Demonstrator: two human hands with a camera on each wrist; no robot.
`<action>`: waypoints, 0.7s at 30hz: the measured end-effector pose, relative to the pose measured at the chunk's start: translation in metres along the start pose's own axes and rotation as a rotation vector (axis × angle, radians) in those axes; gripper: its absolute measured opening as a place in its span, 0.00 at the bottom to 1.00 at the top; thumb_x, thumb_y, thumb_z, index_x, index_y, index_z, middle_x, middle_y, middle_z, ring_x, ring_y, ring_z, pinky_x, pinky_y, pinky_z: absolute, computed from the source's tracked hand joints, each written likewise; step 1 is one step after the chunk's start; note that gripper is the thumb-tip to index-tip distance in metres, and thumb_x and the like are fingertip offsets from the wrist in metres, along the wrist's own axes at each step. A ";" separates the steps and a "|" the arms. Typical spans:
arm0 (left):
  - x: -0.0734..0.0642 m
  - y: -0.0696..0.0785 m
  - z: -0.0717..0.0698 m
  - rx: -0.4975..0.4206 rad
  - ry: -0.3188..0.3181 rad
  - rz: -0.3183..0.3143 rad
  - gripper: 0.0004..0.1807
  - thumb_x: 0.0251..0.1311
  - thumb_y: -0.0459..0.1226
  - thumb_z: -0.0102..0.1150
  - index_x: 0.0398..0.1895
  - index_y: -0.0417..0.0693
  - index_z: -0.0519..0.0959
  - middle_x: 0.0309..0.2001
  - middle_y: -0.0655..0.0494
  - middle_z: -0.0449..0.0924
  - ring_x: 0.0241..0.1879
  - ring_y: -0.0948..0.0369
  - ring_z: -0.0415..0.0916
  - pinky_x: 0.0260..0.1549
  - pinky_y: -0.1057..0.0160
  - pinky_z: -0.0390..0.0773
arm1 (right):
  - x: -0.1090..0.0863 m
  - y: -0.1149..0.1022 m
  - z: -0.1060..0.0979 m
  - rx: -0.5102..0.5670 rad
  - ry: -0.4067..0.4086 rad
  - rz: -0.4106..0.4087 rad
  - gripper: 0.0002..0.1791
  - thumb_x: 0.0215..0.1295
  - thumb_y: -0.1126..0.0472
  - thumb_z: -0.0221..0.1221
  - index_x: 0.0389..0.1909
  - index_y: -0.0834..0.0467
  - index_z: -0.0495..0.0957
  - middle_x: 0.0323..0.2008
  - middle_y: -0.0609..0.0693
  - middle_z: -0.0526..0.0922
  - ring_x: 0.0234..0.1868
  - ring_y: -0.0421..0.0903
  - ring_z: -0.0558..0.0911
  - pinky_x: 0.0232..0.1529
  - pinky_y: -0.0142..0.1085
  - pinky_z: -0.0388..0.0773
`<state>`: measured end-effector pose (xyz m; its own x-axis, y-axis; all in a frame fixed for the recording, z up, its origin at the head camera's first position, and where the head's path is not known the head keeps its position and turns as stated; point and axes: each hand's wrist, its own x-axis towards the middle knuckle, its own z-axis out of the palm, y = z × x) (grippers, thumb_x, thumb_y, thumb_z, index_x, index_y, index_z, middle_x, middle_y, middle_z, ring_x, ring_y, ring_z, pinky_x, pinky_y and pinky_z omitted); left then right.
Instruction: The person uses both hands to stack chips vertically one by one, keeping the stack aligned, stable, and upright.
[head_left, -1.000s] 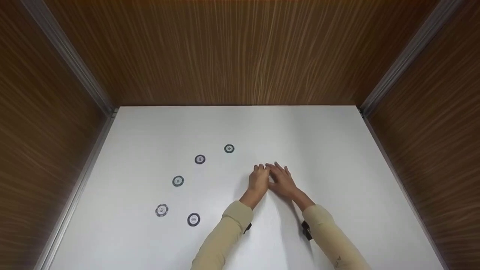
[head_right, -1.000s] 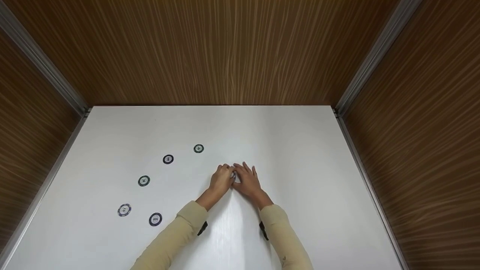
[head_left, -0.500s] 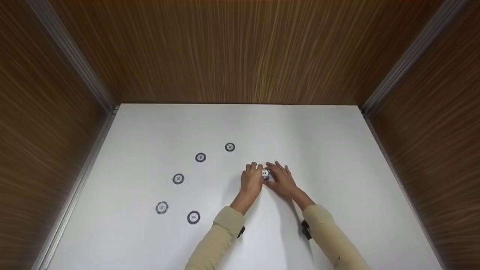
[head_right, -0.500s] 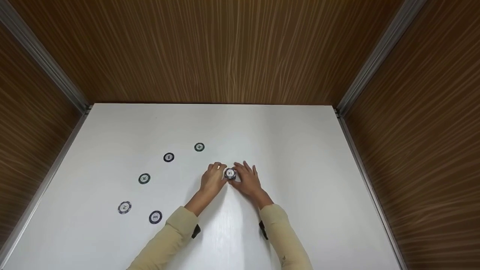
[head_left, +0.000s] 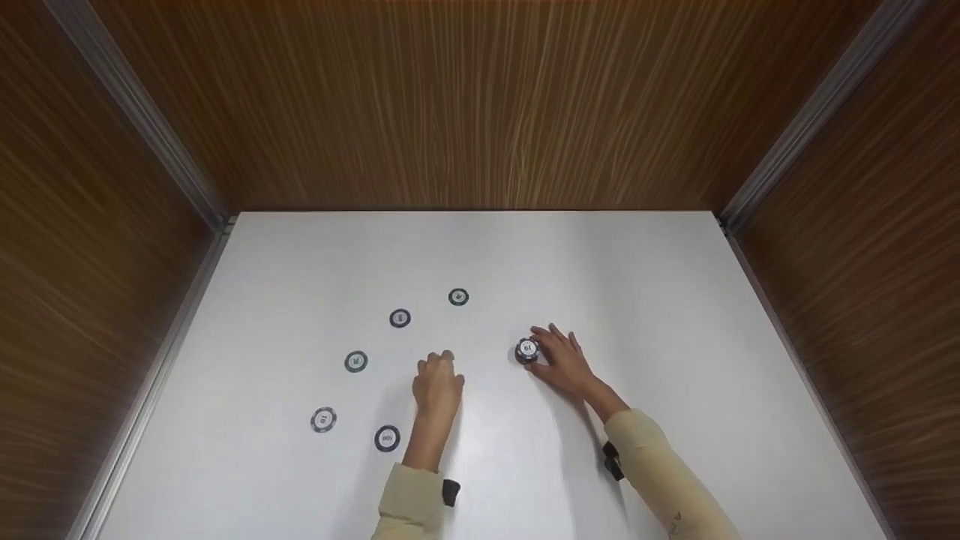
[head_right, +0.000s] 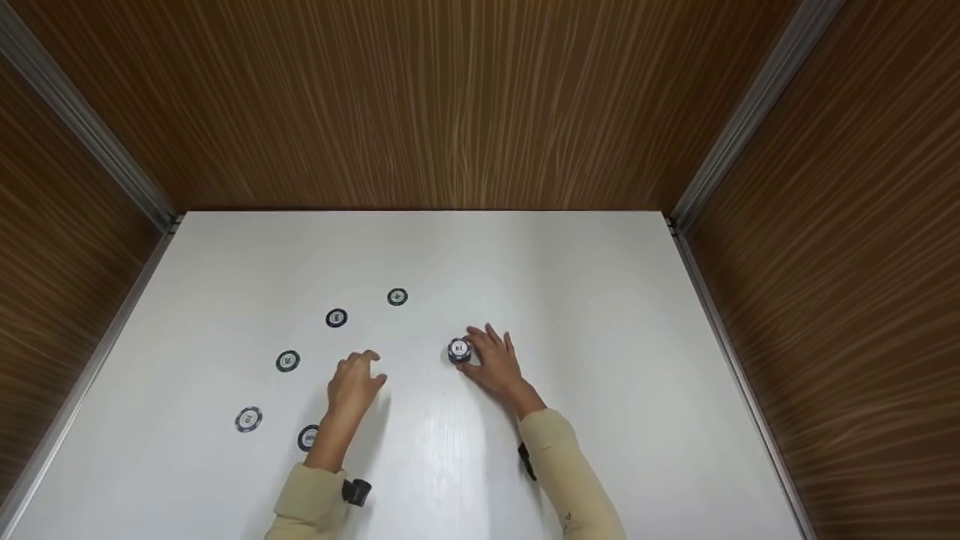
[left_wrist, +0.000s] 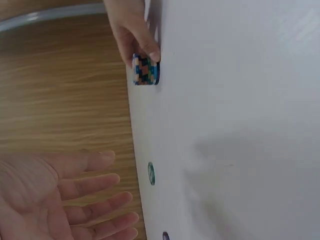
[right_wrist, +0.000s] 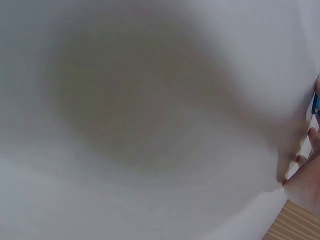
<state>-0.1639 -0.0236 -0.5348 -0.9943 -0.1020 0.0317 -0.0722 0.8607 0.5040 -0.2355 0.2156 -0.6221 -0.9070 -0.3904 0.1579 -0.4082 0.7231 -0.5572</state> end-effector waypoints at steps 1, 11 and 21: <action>-0.003 -0.005 -0.004 -0.012 0.007 -0.021 0.16 0.47 0.31 0.65 0.42 0.36 0.78 0.36 0.43 0.76 0.37 0.49 0.73 0.30 0.56 0.78 | 0.000 -0.001 0.000 -0.002 -0.001 0.000 0.28 0.52 0.57 0.65 0.54 0.62 0.71 0.61 0.55 0.67 0.66 0.59 0.56 0.63 0.60 0.39; -0.037 -0.048 -0.016 -0.010 0.025 -0.159 0.12 0.47 0.26 0.60 0.38 0.35 0.78 0.32 0.42 0.75 0.35 0.47 0.72 0.28 0.53 0.77 | 0.000 -0.003 0.000 0.004 0.000 0.001 0.29 0.52 0.57 0.65 0.55 0.63 0.71 0.61 0.56 0.67 0.65 0.59 0.56 0.63 0.61 0.39; -0.053 -0.074 -0.018 0.023 -0.061 -0.286 0.25 0.47 0.27 0.62 0.49 0.24 0.70 0.44 0.27 0.66 0.44 0.38 0.66 0.34 0.46 0.76 | 0.003 -0.002 0.003 -0.003 0.010 -0.018 0.30 0.52 0.57 0.65 0.55 0.63 0.71 0.61 0.57 0.67 0.65 0.60 0.57 0.63 0.61 0.40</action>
<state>-0.1043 -0.0911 -0.5587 -0.9363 -0.3121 -0.1612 -0.3510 0.8123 0.4657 -0.2372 0.2116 -0.6230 -0.9005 -0.3978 0.1760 -0.4249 0.7179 -0.5514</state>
